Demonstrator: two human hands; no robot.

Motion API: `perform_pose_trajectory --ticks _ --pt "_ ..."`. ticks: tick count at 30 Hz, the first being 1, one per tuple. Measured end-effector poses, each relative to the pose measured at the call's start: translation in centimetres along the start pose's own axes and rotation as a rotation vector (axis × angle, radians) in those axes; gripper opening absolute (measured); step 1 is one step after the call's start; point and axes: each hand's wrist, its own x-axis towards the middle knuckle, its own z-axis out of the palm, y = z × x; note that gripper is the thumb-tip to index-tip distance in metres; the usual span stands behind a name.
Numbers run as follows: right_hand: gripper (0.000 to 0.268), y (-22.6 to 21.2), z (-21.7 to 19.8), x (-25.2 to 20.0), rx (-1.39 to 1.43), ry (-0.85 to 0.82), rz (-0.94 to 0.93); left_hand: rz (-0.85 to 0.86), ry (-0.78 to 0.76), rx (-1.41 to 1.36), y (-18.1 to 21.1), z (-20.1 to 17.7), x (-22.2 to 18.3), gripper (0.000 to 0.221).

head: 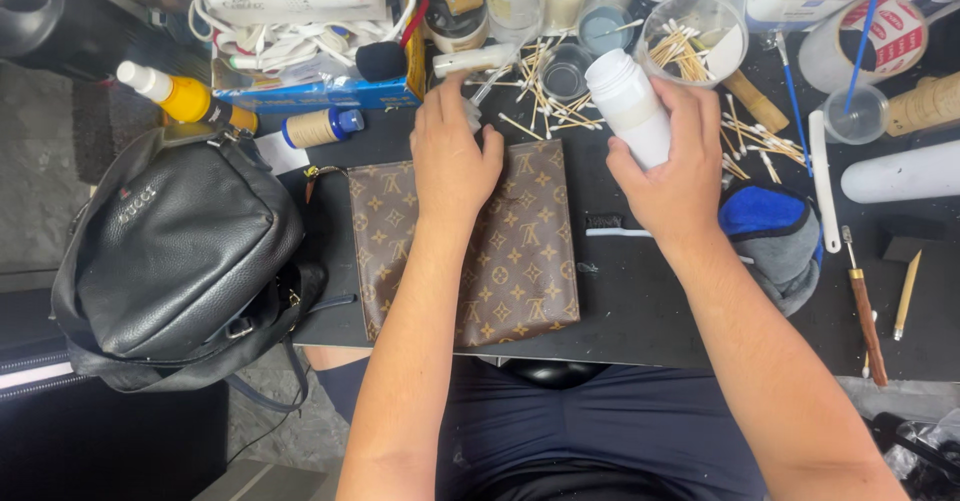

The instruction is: The person cleans and applies a liquid substance to the edges and interior of a designer pouch using cotton swabs and a small bottle, then manipulates the zipper and internal lining.

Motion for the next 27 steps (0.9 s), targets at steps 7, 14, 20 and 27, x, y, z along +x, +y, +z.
perform_pose_trajectory --ticks 7,14,20,27 --pt "0.066 -0.6 1.6 0.0 -0.248 -0.013 0.013 -0.001 0.12 -0.041 -0.8 1.0 -1.2 0.06" --pt "0.062 -0.8 1.7 0.0 -0.332 -0.033 -0.009 0.007 0.097 0.013 -0.6 1.1 -1.6 0.057" --pt "0.06 -0.8 1.7 0.2 -0.375 -0.051 -0.023 -0.001 0.078 0.013 -0.6 0.9 -1.5 0.056" --pt "0.061 -0.5 1.5 0.3 -0.397 -0.068 -0.025 -0.003 0.075 0.017 -0.8 1.0 -1.6 0.057"
